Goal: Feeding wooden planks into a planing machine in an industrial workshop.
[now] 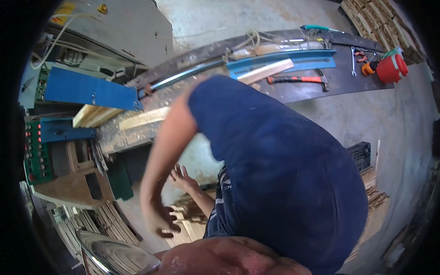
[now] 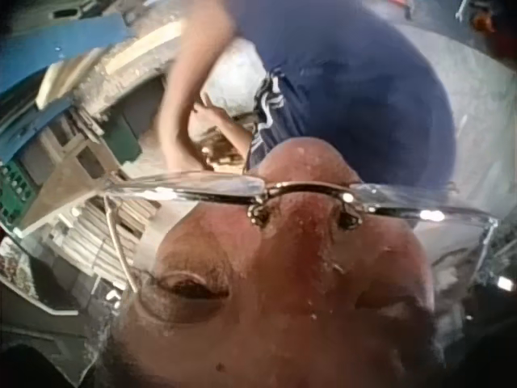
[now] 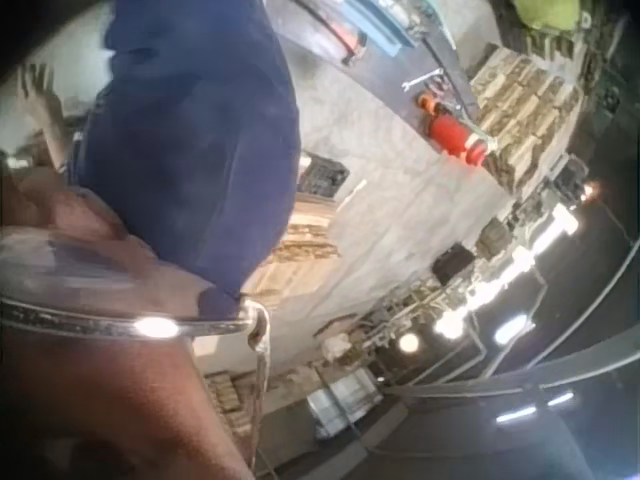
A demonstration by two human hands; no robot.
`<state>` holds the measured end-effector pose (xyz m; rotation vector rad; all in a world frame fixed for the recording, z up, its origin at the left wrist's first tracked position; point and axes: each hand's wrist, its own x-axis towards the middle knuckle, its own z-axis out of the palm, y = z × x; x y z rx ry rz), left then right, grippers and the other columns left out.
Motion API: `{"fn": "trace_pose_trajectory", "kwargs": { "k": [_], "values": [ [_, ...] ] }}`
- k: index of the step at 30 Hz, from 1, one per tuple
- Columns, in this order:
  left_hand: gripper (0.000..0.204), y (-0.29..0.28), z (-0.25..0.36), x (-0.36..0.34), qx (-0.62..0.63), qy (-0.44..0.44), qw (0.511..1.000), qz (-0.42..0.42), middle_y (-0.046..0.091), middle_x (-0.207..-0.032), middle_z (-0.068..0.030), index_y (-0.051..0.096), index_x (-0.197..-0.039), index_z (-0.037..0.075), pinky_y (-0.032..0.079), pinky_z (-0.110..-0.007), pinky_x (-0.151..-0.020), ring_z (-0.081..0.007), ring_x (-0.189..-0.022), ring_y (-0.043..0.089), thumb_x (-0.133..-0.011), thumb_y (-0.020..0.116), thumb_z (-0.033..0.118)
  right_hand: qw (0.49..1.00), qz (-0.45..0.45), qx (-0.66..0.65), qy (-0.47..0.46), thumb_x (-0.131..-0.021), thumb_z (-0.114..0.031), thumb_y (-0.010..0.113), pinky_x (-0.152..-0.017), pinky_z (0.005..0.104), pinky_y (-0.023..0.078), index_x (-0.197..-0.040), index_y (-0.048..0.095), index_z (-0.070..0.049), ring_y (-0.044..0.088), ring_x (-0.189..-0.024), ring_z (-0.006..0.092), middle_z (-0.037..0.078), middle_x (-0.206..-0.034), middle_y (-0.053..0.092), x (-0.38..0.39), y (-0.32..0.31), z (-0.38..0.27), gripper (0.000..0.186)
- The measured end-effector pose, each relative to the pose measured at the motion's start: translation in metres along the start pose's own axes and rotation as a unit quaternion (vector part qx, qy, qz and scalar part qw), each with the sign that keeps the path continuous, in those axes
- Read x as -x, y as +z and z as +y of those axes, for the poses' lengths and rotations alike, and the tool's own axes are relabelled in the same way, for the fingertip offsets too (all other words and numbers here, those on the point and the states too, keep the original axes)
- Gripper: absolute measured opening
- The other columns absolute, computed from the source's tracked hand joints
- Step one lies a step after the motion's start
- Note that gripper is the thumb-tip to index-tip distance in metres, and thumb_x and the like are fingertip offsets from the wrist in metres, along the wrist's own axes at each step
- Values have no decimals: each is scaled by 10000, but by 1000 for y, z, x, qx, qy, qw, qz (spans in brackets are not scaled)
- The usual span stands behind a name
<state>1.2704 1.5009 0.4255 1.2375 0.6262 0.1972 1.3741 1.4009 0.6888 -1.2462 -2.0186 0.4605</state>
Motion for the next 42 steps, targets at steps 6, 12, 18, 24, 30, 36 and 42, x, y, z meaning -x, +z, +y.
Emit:
{"fn": "trace_pose_trajectory", "kwargs": {
  "k": [6,12,18,24,30,36,42],
  "values": [
    [425,9,-46,123,50,-43,996,54,625,-1234,-124,545,-1365,0,506,-350,-919,-216,-1115,604,-999,600,209,981,-96,113,-124,-785,-168,706,-616,351,557,-942,716,-47,688,-780,220,93,-877,717,-48,35,-151,199],
    [389,29,-79,255,62,12,984,165,661,-1170,-111,579,-1337,-15,537,-298,-877,-181,-1060,635,-992,617,161,946,-179,107,-249,-720,-153,708,-569,380,557,-777,761,-68,709,-705,261,107,-774,735,14,127,-281,116],
    [333,59,23,366,-227,300,904,204,660,-1220,-134,664,-1230,19,486,-364,-993,-267,-1115,633,-928,601,144,913,-381,-142,-3,-782,-80,672,-896,438,533,-1150,669,-48,649,-1023,380,173,-1091,665,156,147,-270,370],
    [259,176,81,434,-546,586,594,80,690,-1098,-152,712,-1074,98,530,-416,-834,-306,-964,664,-898,605,256,857,-493,-74,129,-817,-38,617,-886,418,525,-1152,682,-29,648,-1014,382,204,-1053,675,251,256,-244,341],
    [233,266,28,554,-597,437,666,89,685,-1065,-151,688,-1035,93,533,-435,-785,-309,-934,667,-915,588,266,825,-561,-40,58,-862,-56,615,-906,393,520,-1197,651,-18,648,-1048,312,187,-1121,669,291,369,-312,339],
    [220,316,-27,688,-574,402,705,112,679,-1031,-150,665,-997,88,536,-453,-736,-312,-905,671,-932,572,277,812,-582,-25,41,-906,-73,613,-925,368,515,-1242,620,-7,648,-1083,241,170,-1188,663,362,469,-379,342],
    [237,301,-233,872,-179,415,804,386,695,-972,-144,707,-930,20,539,-418,-832,-302,-931,669,-844,701,241,818,-570,-71,-1,-915,-71,633,-881,351,530,-1262,611,-8,669,-1033,194,160,-1187,675,439,557,-381,353]
  ]
}}
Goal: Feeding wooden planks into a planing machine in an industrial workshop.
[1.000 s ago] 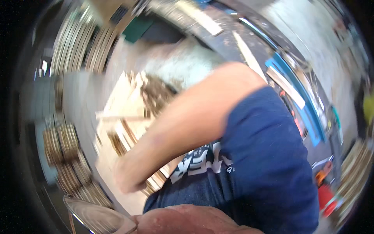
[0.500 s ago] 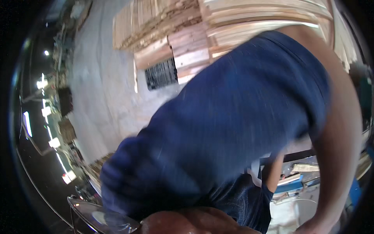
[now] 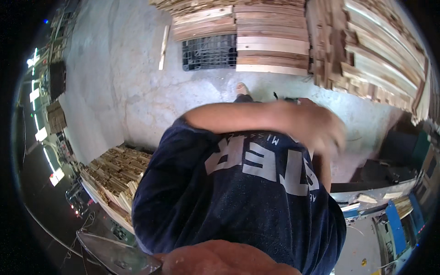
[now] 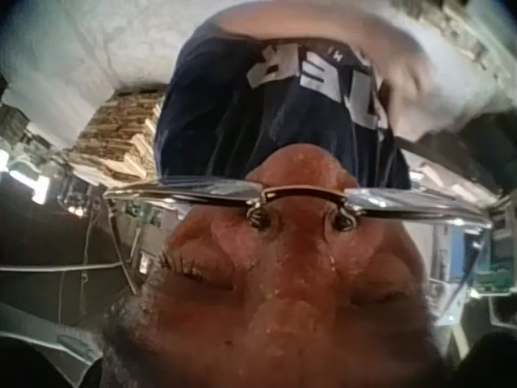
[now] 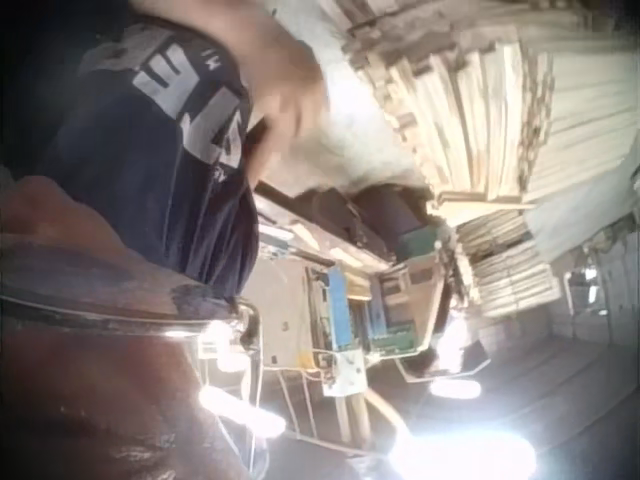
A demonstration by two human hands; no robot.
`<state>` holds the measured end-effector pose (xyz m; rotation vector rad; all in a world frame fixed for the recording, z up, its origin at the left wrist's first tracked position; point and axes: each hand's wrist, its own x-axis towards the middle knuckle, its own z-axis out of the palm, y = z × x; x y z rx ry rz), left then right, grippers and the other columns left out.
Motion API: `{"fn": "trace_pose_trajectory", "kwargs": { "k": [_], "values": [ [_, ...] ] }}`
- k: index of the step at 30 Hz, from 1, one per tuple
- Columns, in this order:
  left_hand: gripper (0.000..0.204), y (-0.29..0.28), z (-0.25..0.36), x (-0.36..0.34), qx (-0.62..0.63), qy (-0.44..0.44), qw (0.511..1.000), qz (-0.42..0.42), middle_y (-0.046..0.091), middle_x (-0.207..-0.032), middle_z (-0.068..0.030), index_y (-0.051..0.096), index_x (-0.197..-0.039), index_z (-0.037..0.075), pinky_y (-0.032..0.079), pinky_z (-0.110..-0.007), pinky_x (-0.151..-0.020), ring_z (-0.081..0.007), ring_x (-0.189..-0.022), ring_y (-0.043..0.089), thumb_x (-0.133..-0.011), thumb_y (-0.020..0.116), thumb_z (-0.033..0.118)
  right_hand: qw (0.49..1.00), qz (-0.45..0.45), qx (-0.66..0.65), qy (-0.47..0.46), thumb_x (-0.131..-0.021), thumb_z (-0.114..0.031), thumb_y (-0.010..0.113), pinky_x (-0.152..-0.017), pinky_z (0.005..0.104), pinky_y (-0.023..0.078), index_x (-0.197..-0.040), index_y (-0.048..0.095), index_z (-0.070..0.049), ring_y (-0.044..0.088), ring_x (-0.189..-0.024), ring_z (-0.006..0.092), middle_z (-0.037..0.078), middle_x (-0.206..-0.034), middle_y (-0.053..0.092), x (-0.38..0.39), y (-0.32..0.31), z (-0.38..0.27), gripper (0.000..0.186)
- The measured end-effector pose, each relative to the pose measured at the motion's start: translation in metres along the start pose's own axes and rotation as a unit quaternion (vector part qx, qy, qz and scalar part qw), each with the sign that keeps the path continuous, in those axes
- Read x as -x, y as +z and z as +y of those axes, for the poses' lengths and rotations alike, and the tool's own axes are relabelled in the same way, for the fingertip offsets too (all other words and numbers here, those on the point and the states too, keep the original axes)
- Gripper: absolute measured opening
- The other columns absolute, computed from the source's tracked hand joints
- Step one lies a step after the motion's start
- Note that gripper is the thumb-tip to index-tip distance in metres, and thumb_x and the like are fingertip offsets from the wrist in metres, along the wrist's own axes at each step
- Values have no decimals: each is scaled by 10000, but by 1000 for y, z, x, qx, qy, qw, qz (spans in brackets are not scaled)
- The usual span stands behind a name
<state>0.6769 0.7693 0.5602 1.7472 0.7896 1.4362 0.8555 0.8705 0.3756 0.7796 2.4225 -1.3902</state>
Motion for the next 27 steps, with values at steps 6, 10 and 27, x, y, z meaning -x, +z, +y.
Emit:
{"fn": "trace_pose_trajectory", "kwargs": {
  "k": [6,10,27],
  "values": [
    [583,-106,-19,376,-217,-618,729,196,656,-1219,-245,654,-1217,-12,475,-430,-1018,-383,-1166,610,-891,671,471,990,-105,-66,63,-884,-62,656,-777,340,570,-1272,625,-38,721,-899,253,171,-1050,720,-71,83,-74,390],
    [672,-74,6,570,-219,-762,518,320,674,-1191,-270,663,-1224,-13,491,-458,-1007,-430,-1155,616,-841,705,537,991,-120,-6,62,-875,-120,644,-800,383,571,-1245,644,-45,727,-906,296,185,-1041,726,-127,111,-56,377],
    [610,-23,42,805,-7,-737,499,455,717,-1140,-183,672,-1245,-11,535,-377,-859,-267,-1014,681,-915,661,502,949,-107,-164,246,-854,-159,698,-528,331,512,-1306,604,-95,636,-661,159,47,-876,682,-272,334,-124,466]
  ]
}}
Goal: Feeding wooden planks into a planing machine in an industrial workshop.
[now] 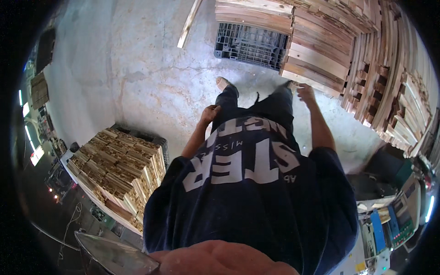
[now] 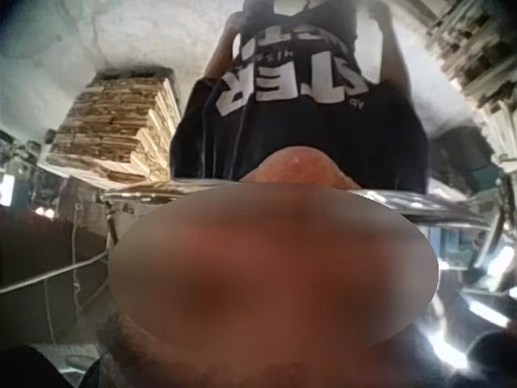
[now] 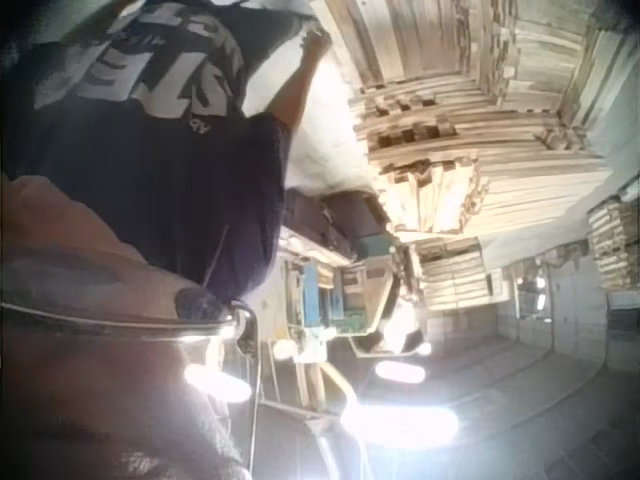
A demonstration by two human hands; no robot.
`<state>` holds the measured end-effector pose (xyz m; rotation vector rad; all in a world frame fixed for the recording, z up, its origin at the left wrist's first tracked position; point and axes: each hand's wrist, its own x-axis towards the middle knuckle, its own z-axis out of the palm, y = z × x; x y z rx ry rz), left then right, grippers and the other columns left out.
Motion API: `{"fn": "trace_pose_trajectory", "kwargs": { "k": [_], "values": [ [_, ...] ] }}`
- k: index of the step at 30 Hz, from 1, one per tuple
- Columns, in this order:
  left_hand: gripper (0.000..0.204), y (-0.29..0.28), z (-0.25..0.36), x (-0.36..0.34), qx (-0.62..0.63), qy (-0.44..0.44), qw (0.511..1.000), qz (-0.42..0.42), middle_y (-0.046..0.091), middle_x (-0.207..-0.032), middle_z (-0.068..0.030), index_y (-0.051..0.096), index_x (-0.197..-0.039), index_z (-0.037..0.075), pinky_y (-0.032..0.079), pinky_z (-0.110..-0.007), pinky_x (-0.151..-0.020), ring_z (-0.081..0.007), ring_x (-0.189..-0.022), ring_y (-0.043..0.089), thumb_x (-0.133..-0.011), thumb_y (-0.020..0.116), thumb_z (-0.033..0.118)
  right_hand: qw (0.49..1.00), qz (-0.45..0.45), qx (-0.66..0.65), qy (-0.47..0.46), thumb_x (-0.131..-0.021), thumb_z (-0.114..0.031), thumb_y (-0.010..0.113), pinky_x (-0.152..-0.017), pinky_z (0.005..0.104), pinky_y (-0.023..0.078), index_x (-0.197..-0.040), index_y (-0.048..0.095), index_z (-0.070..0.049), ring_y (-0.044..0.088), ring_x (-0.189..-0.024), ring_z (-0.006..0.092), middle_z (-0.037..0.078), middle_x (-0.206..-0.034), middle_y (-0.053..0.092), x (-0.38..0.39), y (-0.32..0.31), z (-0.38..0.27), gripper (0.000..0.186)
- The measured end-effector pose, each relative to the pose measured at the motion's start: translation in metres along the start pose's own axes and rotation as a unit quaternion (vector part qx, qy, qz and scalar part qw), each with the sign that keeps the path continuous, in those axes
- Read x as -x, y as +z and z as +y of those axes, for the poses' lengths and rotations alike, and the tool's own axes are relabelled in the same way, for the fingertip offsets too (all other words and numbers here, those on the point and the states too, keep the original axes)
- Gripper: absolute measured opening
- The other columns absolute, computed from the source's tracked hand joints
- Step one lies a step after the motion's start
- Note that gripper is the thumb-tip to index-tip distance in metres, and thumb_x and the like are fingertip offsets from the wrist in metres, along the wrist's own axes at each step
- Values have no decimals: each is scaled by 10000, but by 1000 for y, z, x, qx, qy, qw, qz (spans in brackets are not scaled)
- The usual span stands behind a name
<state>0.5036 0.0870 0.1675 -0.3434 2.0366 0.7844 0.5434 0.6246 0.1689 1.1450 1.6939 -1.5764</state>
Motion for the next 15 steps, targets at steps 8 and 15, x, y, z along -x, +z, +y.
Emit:
{"fn": "trace_pose_trajectory", "kwargs": {
  "k": [8,15],
  "values": [
    [618,-119,7,-37,-167,34,967,-187,720,-1125,-236,710,-1183,-3,527,-416,-946,-339,-1082,691,-888,647,537,1000,-9,-10,-4,-873,-266,718,-762,344,547,-1321,611,-65,682,-890,174,66,-1031,721,16,180,-68,503],
    [913,-185,67,-102,-234,-55,967,-80,395,-1498,-343,373,-1495,-4,412,-517,-1101,-505,-1338,456,-847,639,580,966,-19,-255,43,-903,-278,710,-799,349,558,-1335,591,-57,699,-929,224,91,-1107,682,-32,236,-113,500]
  ]
}}
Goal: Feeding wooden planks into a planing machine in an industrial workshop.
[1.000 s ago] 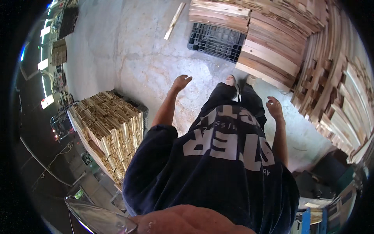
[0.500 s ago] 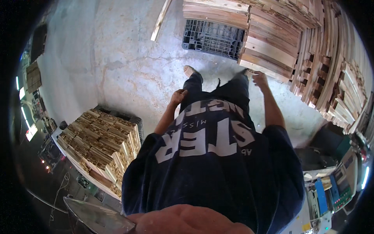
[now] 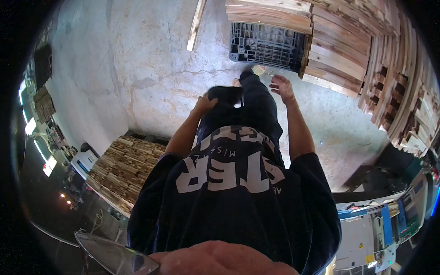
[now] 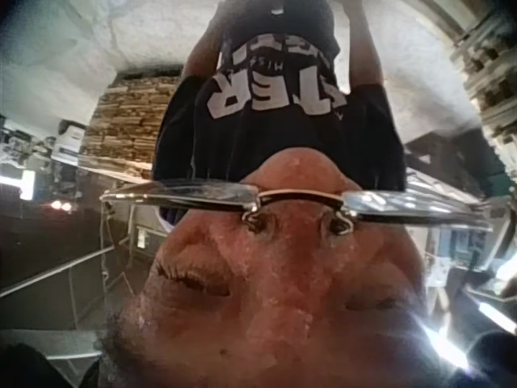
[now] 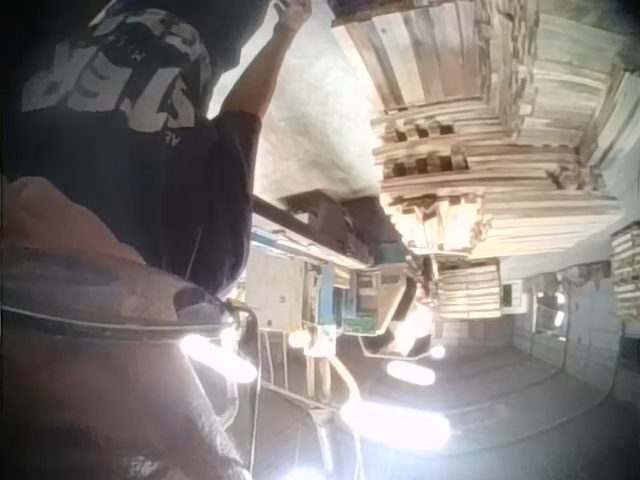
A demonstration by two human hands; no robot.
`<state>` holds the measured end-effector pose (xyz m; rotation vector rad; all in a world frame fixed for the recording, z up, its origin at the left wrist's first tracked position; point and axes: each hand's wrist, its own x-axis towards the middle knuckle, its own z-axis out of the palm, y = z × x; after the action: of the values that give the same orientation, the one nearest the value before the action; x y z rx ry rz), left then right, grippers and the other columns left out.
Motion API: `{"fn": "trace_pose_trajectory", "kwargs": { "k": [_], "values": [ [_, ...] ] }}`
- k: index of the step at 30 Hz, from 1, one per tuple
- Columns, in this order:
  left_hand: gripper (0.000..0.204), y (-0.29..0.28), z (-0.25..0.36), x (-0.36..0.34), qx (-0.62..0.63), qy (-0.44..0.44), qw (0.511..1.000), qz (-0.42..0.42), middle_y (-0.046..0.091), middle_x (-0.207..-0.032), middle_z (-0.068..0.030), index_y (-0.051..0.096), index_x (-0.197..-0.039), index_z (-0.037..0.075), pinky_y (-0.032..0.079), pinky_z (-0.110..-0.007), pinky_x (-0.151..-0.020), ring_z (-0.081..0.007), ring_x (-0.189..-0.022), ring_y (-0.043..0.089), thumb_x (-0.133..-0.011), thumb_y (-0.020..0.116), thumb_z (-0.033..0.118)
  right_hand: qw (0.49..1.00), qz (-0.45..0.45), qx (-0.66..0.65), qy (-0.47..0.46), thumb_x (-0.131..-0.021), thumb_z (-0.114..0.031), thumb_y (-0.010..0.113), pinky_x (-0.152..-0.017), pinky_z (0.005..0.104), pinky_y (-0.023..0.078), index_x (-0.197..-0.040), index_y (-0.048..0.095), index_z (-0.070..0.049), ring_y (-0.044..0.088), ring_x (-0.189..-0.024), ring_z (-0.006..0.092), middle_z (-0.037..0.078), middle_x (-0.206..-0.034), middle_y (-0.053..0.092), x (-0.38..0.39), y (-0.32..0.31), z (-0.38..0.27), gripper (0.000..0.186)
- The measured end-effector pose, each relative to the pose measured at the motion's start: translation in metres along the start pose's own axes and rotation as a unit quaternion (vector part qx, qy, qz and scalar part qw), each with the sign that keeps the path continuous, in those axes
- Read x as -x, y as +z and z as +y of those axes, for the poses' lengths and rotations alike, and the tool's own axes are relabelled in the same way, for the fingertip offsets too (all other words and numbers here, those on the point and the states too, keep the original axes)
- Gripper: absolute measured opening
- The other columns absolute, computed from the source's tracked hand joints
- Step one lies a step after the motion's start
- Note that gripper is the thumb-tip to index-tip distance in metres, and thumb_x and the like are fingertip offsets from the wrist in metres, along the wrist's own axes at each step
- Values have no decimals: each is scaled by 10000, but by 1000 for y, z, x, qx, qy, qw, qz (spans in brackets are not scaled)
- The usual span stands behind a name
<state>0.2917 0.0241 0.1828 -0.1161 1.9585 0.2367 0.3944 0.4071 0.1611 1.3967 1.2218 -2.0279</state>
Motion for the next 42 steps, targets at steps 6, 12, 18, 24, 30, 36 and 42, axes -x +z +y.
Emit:
{"fn": "trace_pose_trajectory", "kwargs": {
  "k": [6,12,18,24,30,36,42],
  "values": [
    [1056,-58,53,-62,-117,-72,990,-12,209,-1594,-332,158,-1588,31,384,-540,-1123,-512,-1395,386,-832,678,555,988,-4,-149,24,-939,-271,679,-847,376,560,-1375,524,-50,685,-1014,271,98,-1120,661,-75,25,-9,513],
    [1158,-96,62,-140,-282,-85,955,-45,132,-1616,-322,12,-1621,159,358,-655,-1084,-552,-1386,376,-805,714,589,950,-7,-312,-33,-939,-225,691,-903,411,541,-1410,483,-35,683,-1019,258,97,-1105,673,-190,111,-15,548],
    [926,-173,54,-193,-348,19,935,63,295,-1567,-227,239,-1580,180,430,-588,-1047,-472,-1349,409,-847,719,479,866,-26,-490,-97,-944,-248,679,-986,484,486,-1512,331,-90,627,-1098,269,90,-1158,642,-331,187,9,685],
    [759,-231,48,-231,-352,65,931,76,424,-1495,-212,416,-1492,123,454,-511,-1048,-404,-1337,446,-868,706,442,830,94,-545,-74,-944,-322,658,-1058,479,432,-1437,451,-136,542,-1217,291,114,-1336,569,-459,257,3,566],
    [664,-248,38,-251,-369,68,926,48,496,-1439,-197,502,-1442,108,445,-490,-1052,-391,-1295,487,-894,678,439,792,130,-584,-117,-897,-404,706,-1087,476,357,-1402,512,-142,482,-1288,267,49,-1409,551,-509,278,-26,601],
    [631,-258,36,-260,-359,107,926,39,555,-1369,-210,543,-1401,48,450,-481,-1045,-394,-1262,515,-905,667,417,788,134,-585,-136,-871,-424,733,-1070,499,405,-1415,490,-136,522,-1279,267,42,-1405,553,-511,272,-34,661],
    [611,-262,33,-265,-363,117,924,40,558,-1368,-209,553,-1394,47,453,-477,-1042,-393,-1258,521,-912,656,408,792,152,-573,-146,-832,-342,777,-1031,539,452,-1444,351,-148,524,-1263,285,104,-1366,526,-502,270,-33,771]
  ]
}}
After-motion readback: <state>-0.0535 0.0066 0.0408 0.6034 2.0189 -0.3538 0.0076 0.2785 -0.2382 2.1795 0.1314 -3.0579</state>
